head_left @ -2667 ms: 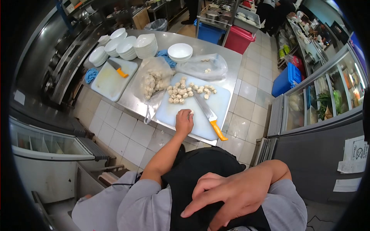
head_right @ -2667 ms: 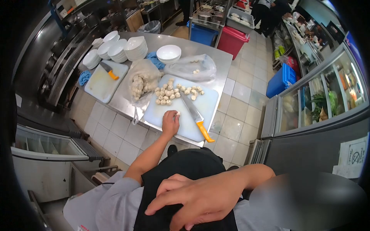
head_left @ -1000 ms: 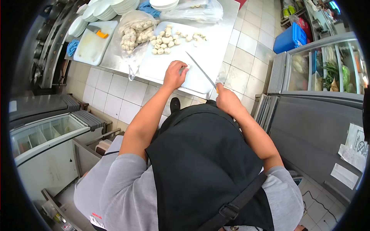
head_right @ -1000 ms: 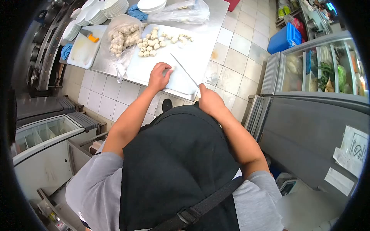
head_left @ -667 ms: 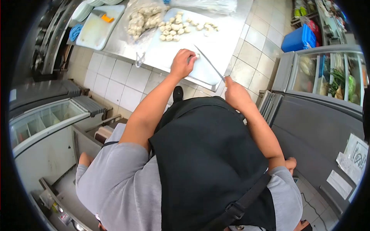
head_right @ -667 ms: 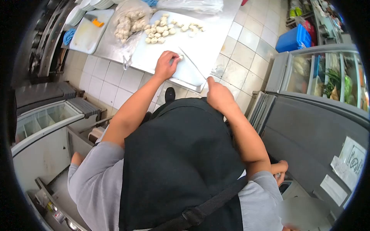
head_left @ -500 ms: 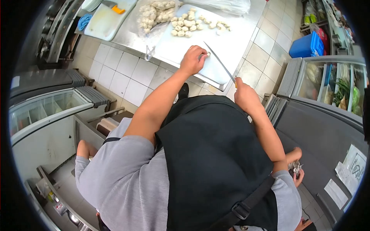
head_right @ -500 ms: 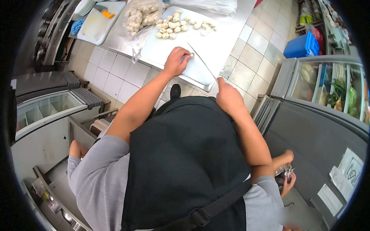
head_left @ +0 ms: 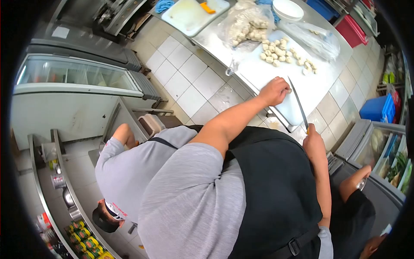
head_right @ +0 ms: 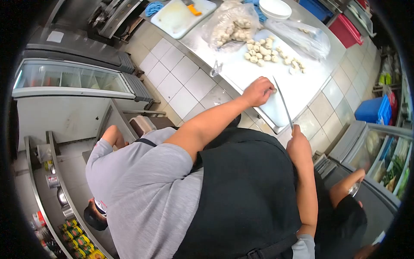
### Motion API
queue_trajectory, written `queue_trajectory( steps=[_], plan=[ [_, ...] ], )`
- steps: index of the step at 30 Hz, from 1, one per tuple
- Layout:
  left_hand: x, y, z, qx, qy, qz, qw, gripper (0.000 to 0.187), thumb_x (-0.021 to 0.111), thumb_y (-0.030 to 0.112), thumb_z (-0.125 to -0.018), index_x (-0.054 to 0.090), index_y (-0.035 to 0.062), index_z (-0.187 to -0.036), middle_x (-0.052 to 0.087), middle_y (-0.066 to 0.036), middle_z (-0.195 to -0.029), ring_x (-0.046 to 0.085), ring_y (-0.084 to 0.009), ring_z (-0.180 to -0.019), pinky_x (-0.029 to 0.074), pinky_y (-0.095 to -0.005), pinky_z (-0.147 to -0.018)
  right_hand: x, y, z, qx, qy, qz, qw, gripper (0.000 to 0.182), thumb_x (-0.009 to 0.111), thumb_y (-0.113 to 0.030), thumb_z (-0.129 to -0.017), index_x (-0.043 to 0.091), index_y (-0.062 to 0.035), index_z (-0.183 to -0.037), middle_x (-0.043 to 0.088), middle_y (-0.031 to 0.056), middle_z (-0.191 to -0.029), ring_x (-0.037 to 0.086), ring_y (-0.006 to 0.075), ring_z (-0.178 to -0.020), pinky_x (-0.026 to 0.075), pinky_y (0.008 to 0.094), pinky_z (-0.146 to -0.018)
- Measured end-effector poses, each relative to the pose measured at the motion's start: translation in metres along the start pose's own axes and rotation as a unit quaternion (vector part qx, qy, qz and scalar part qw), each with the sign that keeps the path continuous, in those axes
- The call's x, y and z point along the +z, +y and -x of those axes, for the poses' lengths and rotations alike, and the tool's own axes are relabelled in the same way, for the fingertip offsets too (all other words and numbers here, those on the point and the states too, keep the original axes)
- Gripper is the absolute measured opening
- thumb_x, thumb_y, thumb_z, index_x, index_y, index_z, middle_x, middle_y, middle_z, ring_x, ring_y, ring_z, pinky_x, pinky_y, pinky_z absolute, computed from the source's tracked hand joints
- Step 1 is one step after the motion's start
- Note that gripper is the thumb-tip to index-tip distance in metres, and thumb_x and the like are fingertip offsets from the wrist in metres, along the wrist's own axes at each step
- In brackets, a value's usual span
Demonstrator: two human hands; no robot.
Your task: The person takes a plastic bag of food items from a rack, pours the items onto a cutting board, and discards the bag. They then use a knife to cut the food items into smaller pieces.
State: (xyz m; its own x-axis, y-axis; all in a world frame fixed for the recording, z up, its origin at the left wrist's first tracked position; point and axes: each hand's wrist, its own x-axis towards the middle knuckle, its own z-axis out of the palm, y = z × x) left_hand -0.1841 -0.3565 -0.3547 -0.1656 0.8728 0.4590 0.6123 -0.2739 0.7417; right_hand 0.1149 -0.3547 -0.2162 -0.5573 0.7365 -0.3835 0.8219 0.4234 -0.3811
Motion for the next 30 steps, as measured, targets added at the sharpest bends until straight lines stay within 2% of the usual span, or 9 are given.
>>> queue_trajectory(
  steps=[5, 7, 8, 9, 10, 13, 15, 25, 30],
  plan=[
    [0.001, -0.003, 0.002, -0.014, -0.009, 0.009, 1.0, 0.013, 0.072, 0.002, -0.089, 0.072, 0.0059, -0.102, 0.07, -0.014, -0.105, 0.066, -0.0381, -0.105, 0.055, -0.0472, -0.095, -0.002, -0.003, 0.001, -0.018, 0.001, 0.007, 1.0, 0.049, 0.054, -0.001, -0.094, 0.054, 0.002, -0.143, 0.075, 0.0362, -0.11, 0.072, 0.0566, -0.102, 0.056, 0.0644, -0.091],
    [0.003, -0.005, 0.002, 0.028, 0.01, -0.006, 1.0, 0.012, 0.072, 0.004, -0.09, 0.073, 0.0056, -0.101, 0.07, -0.015, -0.103, 0.065, -0.0391, -0.104, 0.055, -0.0484, -0.096, -0.01, -0.01, 0.002, 0.018, -0.026, 0.016, 0.999, 0.05, 0.055, -0.001, -0.094, 0.055, 0.0013, -0.144, 0.075, 0.036, -0.109, 0.072, 0.0567, -0.104, 0.055, 0.0653, -0.092],
    [0.007, -0.009, 0.004, 0.02, 0.018, -0.011, 1.0, 0.011, 0.072, 0.005, -0.09, 0.074, 0.0053, -0.101, 0.07, -0.016, -0.102, 0.065, -0.0395, -0.105, 0.055, -0.0498, -0.097, -0.008, -0.007, 0.004, 0.012, -0.01, -0.001, 1.0, 0.051, 0.055, -0.002, -0.094, 0.055, 0.0025, -0.145, 0.075, 0.0353, -0.108, 0.071, 0.0561, -0.104, 0.055, 0.0649, -0.093],
    [0.019, -0.024, 0.003, 0.008, -0.019, -0.004, 1.0, 0.014, 0.07, 0.007, -0.089, 0.074, 0.005, -0.103, 0.07, -0.017, -0.104, 0.064, -0.0413, -0.106, 0.054, -0.0512, -0.099, -0.015, 0.0, 0.011, -0.036, -0.016, 0.038, 0.998, 0.052, 0.054, -0.001, -0.094, 0.055, 0.0042, -0.146, 0.075, 0.0346, -0.11, 0.072, 0.0547, -0.105, 0.055, 0.0638, -0.094],
    [0.016, -0.018, 0.002, 0.019, -0.002, -0.005, 1.0, 0.014, 0.07, 0.005, -0.09, 0.074, 0.0054, -0.103, 0.07, -0.017, -0.103, 0.065, -0.0409, -0.105, 0.054, -0.0519, -0.098, -0.014, 0.001, 0.011, -0.035, -0.019, 0.04, 0.998, 0.05, 0.054, -0.002, -0.095, 0.056, 0.005, -0.144, 0.075, 0.0339, -0.11, 0.073, 0.0532, -0.105, 0.055, 0.0628, -0.094],
    [0.001, -0.001, -0.002, 0.018, -0.01, -0.02, 1.0, 0.012, 0.07, 0.001, -0.091, 0.072, 0.0051, -0.103, 0.07, -0.015, -0.103, 0.065, -0.0395, -0.105, 0.054, -0.049, -0.095, -0.027, -0.016, 0.014, 0.002, -0.063, 0.046, 0.997, 0.044, 0.054, -0.005, -0.096, 0.053, 0.0025, -0.14, 0.075, 0.0325, -0.106, 0.074, 0.0506, -0.103, 0.058, 0.0613, -0.09],
    [0.0, 0.003, -0.002, 0.014, -0.014, -0.021, 1.0, 0.012, 0.07, 0.0, -0.091, 0.072, 0.0048, -0.103, 0.07, -0.014, -0.103, 0.065, -0.0386, -0.105, 0.054, -0.0479, -0.095, -0.027, -0.015, 0.019, -0.015, -0.048, 0.044, 0.998, 0.04, 0.054, -0.005, -0.098, 0.053, 0.0025, -0.137, 0.075, 0.0313, -0.105, 0.074, 0.0505, -0.102, 0.058, 0.0613, -0.089],
    [0.002, 0.0, 0.0, 0.035, -0.002, -0.041, 0.999, 0.015, 0.072, -0.001, -0.089, 0.071, 0.0049, -0.102, 0.071, -0.013, -0.103, 0.067, -0.0371, -0.103, 0.055, -0.0458, -0.093, -0.042, -0.029, 0.022, -0.001, -0.089, 0.071, 0.993, 0.044, 0.054, -0.003, -0.097, 0.051, 0.0042, -0.141, 0.075, 0.0322, -0.105, 0.075, 0.0519, -0.101, 0.058, 0.061, -0.089],
    [0.0, 0.0, 0.0, 0.045, -0.013, -0.047, 0.998, 0.012, 0.073, 0.001, -0.09, 0.071, 0.0062, -0.1, 0.07, -0.012, -0.101, 0.065, -0.038, -0.103, 0.055, -0.0466, -0.093, -0.033, -0.026, 0.011, 0.007, -0.098, 0.086, 0.991, 0.039, 0.054, 0.0, -0.096, 0.052, 0.0037, -0.135, 0.076, 0.0328, -0.104, 0.075, 0.0526, -0.102, 0.058, 0.0624, -0.089]
  ],
)
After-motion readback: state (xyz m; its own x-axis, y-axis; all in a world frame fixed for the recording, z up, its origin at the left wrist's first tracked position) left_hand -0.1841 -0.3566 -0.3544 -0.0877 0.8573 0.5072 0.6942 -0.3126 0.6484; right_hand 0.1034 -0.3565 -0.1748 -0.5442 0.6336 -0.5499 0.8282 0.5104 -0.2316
